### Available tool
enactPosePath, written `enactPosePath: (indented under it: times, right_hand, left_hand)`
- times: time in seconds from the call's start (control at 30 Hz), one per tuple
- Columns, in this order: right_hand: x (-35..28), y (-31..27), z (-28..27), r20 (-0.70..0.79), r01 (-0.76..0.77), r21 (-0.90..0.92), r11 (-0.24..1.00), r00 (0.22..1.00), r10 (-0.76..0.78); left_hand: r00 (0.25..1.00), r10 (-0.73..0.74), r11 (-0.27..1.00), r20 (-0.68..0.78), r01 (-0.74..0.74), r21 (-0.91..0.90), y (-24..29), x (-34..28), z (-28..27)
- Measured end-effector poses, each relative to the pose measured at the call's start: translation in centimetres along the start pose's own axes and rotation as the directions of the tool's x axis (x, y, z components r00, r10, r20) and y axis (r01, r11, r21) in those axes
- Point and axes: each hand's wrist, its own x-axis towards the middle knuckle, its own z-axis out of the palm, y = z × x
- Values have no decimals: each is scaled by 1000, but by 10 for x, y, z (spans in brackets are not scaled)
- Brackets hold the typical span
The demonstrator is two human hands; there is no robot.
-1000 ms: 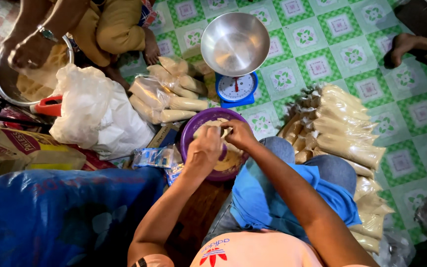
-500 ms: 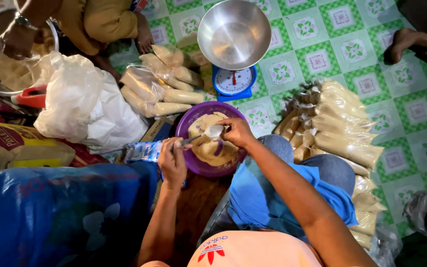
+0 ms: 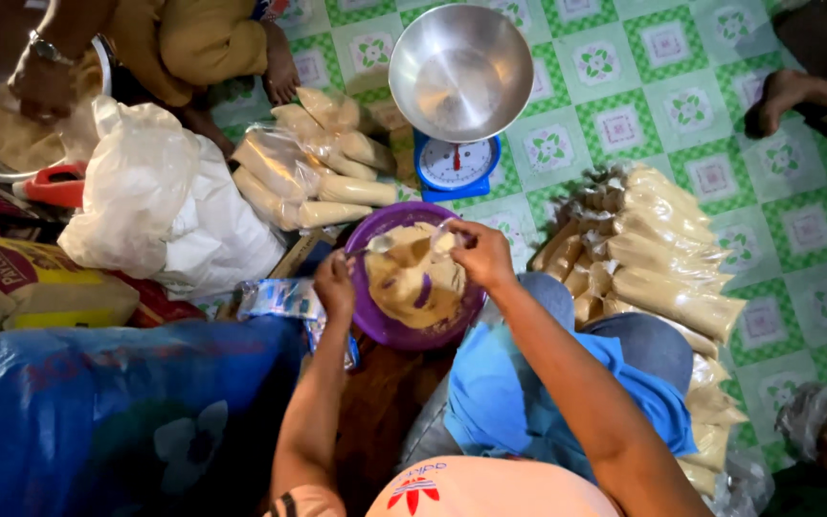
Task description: The person scoops a thick paste from a bowl into plastic bags, weighs the bags on a scale, and ties them closed with rubber bands.
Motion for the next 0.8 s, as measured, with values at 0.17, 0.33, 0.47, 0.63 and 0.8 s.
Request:
enactPosePath:
  times: [0.17,0.33,0.47,0.63,0.8]
  right_hand:
    - [-9,-13,-12,-84,-170,93,981,980,178]
    - [-13,-15,-13,-100,-148,173,974,981,167]
    - [-13,-11,-11,-74,-133,46,990,988,136]
    - [-6,1,-9,36,-45,34,998,998,44]
    - [-7,-14,-7,137,34,27,999,990,-37]
  left_hand:
    - [976,-137,977,-171,161,138,-73,-17,32]
    - [903,-404,908,-144,376,-185,-122,-41,78]
    - [595,-778,334,199,661,-672,-88,-49,77]
    - [601,-790,347,125,605,-717,-99,-27,58]
    - [770,-633,685,73,602,-411,-96,-11,19]
